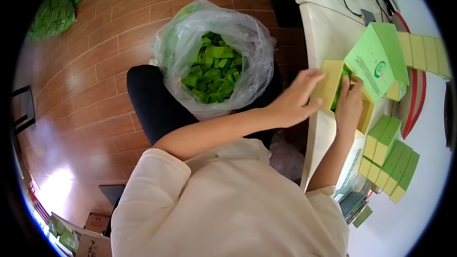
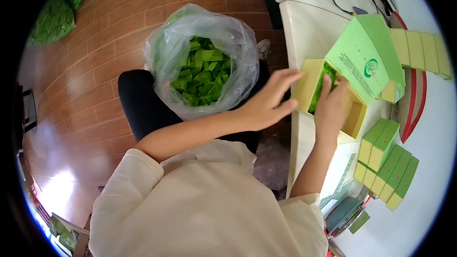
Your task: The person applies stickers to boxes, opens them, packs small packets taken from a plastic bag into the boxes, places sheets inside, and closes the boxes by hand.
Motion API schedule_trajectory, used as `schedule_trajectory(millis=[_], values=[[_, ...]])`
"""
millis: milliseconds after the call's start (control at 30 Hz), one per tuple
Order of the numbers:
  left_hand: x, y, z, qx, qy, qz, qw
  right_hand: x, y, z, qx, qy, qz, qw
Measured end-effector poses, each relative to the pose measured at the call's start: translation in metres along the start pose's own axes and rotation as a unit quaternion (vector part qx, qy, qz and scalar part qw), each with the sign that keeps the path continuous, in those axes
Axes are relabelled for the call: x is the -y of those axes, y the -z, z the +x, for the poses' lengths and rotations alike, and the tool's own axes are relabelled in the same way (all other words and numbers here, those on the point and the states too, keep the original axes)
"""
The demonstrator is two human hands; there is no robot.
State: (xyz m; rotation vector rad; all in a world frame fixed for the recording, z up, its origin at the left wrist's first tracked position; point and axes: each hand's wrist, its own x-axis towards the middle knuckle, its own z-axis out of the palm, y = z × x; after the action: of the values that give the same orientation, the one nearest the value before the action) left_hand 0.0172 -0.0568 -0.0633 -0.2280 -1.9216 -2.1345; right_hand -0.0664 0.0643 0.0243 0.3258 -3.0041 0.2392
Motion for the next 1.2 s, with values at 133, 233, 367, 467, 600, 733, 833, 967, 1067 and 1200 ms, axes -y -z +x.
schedule_trajectory(millis=[133,233,367,467,600,733,833,967,1067,1200], values=[[0.049,0.066,-0.042,-0.2,0.029,0.121,0.972,0.03,0.015,-0.018,-0.187,0.112,0.076,0.973],[0.137,0.116,-0.09,-0.286,0.174,0.184,0.924,0.061,-0.015,-0.03,-0.212,0.243,0.242,0.915],[0.247,0.186,-0.179,-0.179,0.466,0.147,0.854,0.13,-0.118,-0.038,0.092,0.267,0.345,0.895],[0.266,0.227,-0.21,-0.263,0.474,0.309,0.782,0.151,-0.25,-0.047,0.293,0.176,0.365,0.866],[0.228,0.274,-0.214,-0.458,0.431,0.186,0.755,0.173,-0.366,-0.053,0.5,0.027,0.258,0.826],[0.227,0.271,-0.218,-0.513,0.407,0.138,0.743,0.19,-0.46,-0.05,0.507,-0.139,0.169,0.834],[0.226,0.258,-0.208,-0.495,0.425,0.146,0.744,0.204,-0.5,-0.042,0.518,-0.243,0.164,0.803],[0.213,0.256,-0.187,-0.47,0.466,0.102,0.743,0.221,-0.518,-0.039,0.494,-0.358,0.198,0.767],[0.219,0.257,-0.185,-0.455,0.48,0.101,0.744,0.209,-0.52,-0.026,0.623,-0.351,0.238,0.657],[0.223,0.258,-0.188,-0.45,0.469,0.053,0.758,0.229,-0.49,-0.033,0.576,-0.325,0.249,0.707]])
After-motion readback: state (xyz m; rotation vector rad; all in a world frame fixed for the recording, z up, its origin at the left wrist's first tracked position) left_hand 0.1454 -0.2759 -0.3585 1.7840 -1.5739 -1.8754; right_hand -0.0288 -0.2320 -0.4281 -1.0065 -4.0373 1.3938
